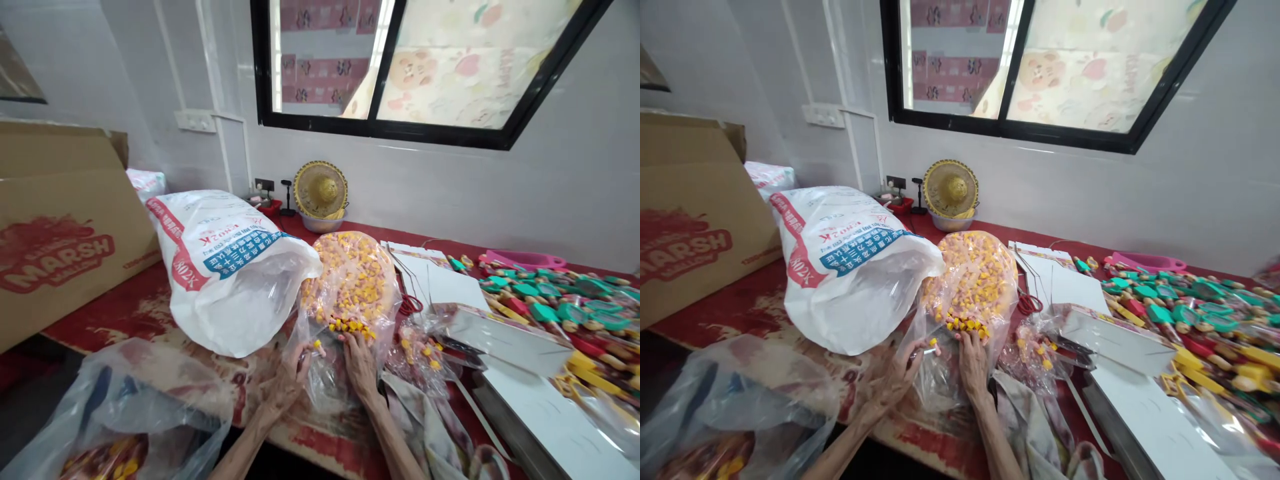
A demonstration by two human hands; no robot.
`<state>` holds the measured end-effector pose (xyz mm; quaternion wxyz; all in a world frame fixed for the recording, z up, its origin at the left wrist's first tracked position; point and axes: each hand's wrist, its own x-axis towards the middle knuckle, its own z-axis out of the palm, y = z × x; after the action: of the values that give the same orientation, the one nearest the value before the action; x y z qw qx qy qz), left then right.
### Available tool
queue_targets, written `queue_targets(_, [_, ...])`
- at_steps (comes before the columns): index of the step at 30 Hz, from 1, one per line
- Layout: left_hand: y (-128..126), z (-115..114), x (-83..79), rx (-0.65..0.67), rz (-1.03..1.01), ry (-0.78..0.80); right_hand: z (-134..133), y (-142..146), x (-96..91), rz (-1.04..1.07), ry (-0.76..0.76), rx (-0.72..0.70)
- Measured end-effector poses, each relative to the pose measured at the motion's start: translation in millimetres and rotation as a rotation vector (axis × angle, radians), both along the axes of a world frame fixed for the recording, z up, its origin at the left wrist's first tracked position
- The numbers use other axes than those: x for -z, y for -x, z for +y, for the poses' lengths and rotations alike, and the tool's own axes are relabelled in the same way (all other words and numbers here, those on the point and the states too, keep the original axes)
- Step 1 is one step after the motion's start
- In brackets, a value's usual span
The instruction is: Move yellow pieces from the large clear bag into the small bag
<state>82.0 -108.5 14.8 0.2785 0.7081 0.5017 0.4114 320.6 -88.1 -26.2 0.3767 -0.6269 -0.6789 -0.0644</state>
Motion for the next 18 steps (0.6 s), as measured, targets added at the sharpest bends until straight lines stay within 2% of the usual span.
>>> queue_targets(5, [-6,10,18.2,0.048,-0.163,0.08,-3,-4,-13.9,0.212,-0.056,0.039])
queue_targets(8, [-5,9,18.6,0.039,-0.201,0.109,-9,11,-24.6,0.346,-0.073,-0.05])
queue_targets(11, [-2,7,14.6,0.035,-0.221,0.147,-20,29,-24.9,0.37,0.029,-0.207])
queue_targets(13, [0,7,10.9,0.039,-0.248,0.18,-27,35,-23.4,0.426,0.114,-0.241])
queue_targets(16, [5,8,4.6,0.053,-0.299,0.274,-33,36,-26.4,0.637,0.28,-0.235])
queue_targets(18, [8,9,0.1,0.079,-0.309,0.346,-36,39,-30.2,0.767,0.396,-0.292])
